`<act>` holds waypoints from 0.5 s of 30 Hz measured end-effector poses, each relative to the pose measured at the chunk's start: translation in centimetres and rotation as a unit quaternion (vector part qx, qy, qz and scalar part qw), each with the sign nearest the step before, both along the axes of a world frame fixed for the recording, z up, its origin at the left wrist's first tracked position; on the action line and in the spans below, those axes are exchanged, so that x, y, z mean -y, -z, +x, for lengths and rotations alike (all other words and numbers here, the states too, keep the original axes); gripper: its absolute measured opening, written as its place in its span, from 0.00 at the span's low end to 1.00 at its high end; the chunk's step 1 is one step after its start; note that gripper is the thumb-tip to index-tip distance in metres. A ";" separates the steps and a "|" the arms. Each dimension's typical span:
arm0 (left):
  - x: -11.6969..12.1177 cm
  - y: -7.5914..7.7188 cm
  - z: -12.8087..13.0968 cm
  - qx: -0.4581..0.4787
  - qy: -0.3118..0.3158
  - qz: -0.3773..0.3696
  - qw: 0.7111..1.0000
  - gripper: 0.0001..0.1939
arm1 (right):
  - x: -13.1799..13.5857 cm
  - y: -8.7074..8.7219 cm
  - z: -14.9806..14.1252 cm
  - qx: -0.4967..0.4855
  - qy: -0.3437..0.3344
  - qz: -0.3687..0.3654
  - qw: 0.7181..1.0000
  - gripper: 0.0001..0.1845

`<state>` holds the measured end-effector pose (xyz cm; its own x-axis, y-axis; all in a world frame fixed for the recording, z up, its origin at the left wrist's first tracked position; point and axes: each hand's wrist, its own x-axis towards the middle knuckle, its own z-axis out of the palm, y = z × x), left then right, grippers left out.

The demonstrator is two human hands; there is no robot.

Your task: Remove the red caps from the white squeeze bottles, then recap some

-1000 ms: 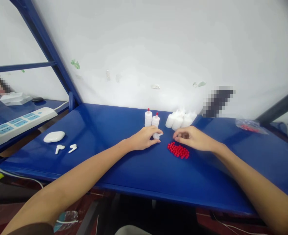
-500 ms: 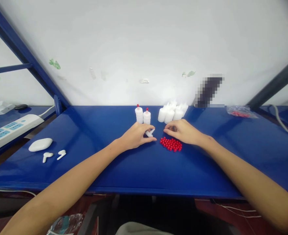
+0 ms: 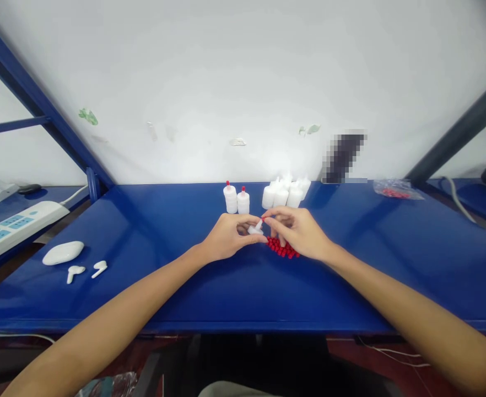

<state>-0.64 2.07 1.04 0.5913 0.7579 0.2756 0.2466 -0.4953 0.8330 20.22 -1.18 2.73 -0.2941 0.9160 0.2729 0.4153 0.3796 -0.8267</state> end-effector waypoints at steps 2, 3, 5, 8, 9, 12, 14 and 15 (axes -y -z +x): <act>0.0 0.1 0.0 0.029 0.007 -0.017 0.999 0.22 | 0.2 0.2 -0.1 0.009 0.004 0.026 1.000 0.16; 0.0 0.0 0.0 0.044 0.006 -0.027 0.999 0.23 | 0.2 0.3 -0.1 0.021 0.006 0.042 0.999 0.16; 0.1 0.0 0.1 0.073 0.002 -0.053 0.996 0.27 | 0.3 0.3 -0.1 0.053 -0.003 0.069 0.996 0.17; 0.4 -0.2 0.3 0.094 0.000 -0.088 0.992 0.34 | 0.5 0.2 0.0 0.078 -0.025 0.099 0.992 0.25; 0.4 -0.2 0.4 0.095 0.001 -0.092 0.991 0.35 | 0.6 0.2 0.0 0.078 -0.031 0.108 0.991 0.26; 0.2 -0.2 0.4 0.090 -0.018 -0.091 0.992 0.37 | 0.3 0.3 0.1 0.079 -0.028 0.134 0.987 0.25; -0.3 -0.1 0.3 0.082 -0.045 -0.092 0.991 0.40 | -0.1 0.5 0.3 0.094 0.000 0.146 0.985 0.21; -0.5 0.0 0.1 0.079 -0.057 -0.091 0.991 0.41 | -0.3 0.6 0.5 0.107 0.019 0.152 0.982 0.19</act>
<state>-0.52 2.61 1.08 0.4601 0.8626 0.2100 0.1523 -0.3098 0.9385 20.70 -0.88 2.15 -0.3409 0.8131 0.4719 0.5856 0.5764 -0.5699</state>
